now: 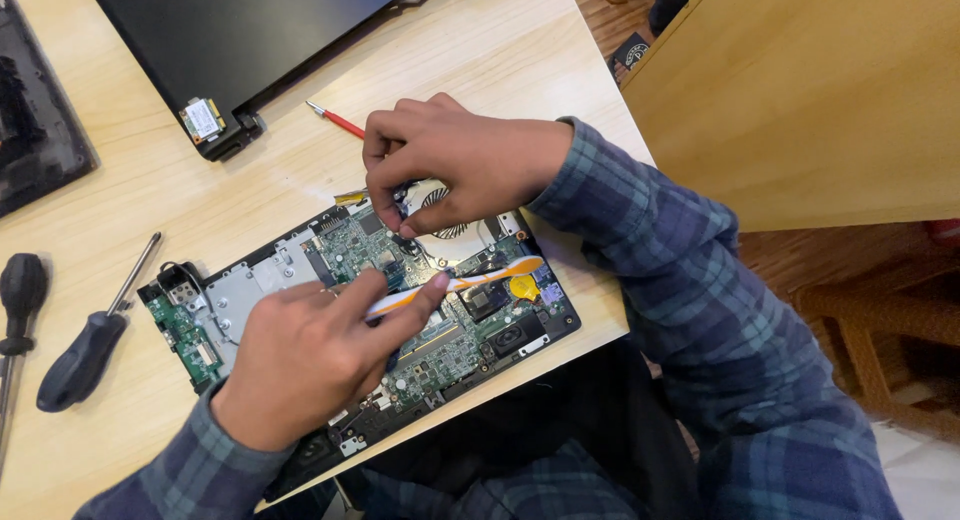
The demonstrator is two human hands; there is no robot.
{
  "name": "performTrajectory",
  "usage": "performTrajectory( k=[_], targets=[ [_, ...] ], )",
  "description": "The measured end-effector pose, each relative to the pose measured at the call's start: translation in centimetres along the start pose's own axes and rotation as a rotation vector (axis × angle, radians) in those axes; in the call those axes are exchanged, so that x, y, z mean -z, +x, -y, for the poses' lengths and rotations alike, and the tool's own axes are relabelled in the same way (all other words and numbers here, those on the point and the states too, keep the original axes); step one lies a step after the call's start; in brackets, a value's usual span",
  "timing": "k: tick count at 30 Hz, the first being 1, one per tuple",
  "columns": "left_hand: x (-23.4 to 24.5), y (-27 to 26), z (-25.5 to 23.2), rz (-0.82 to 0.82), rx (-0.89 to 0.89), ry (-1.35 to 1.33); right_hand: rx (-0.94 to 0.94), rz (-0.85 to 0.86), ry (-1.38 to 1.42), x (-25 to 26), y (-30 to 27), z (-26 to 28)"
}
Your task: The person uses a toothbrush to clean the exposed motherboard and fan of a disassembled laptop. They brush around the fan blades, heat sink, and various connectors on the circuit board.
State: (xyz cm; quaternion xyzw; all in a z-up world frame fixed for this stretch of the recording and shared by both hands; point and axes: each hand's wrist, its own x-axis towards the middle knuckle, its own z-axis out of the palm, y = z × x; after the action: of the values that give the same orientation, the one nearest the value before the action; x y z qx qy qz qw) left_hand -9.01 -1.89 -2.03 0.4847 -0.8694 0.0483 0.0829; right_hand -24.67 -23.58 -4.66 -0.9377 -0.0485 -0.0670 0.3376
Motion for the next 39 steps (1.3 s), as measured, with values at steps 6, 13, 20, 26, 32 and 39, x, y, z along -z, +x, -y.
performTrajectory(
  k=[6,13,20,26,32,39],
  targets=[
    [-0.2,0.0,-1.3,0.047,-0.095,-0.047,-0.016,0.011,-0.008,0.0,0.1,0.0],
    [-0.8,0.1,-2.4,0.029,-0.107,-0.073,-0.043,0.051,-0.032,0.3,0.2,0.3],
    [-0.8,-0.8,-1.6,0.107,-0.069,-0.096,0.011,0.016,-0.021,0.0,0.1,0.0],
    [0.9,-1.8,1.4,0.253,-0.019,-0.152,0.024,0.019,-0.014,0.2,0.1,0.0],
    [-0.2,-1.5,-0.1,0.244,-0.029,-0.178,0.024,0.025,-0.021,0.3,0.1,0.1],
    [3.0,-2.9,3.1,0.396,0.158,-0.207,-0.009,0.034,-0.007,0.5,0.2,0.5]
  ],
)
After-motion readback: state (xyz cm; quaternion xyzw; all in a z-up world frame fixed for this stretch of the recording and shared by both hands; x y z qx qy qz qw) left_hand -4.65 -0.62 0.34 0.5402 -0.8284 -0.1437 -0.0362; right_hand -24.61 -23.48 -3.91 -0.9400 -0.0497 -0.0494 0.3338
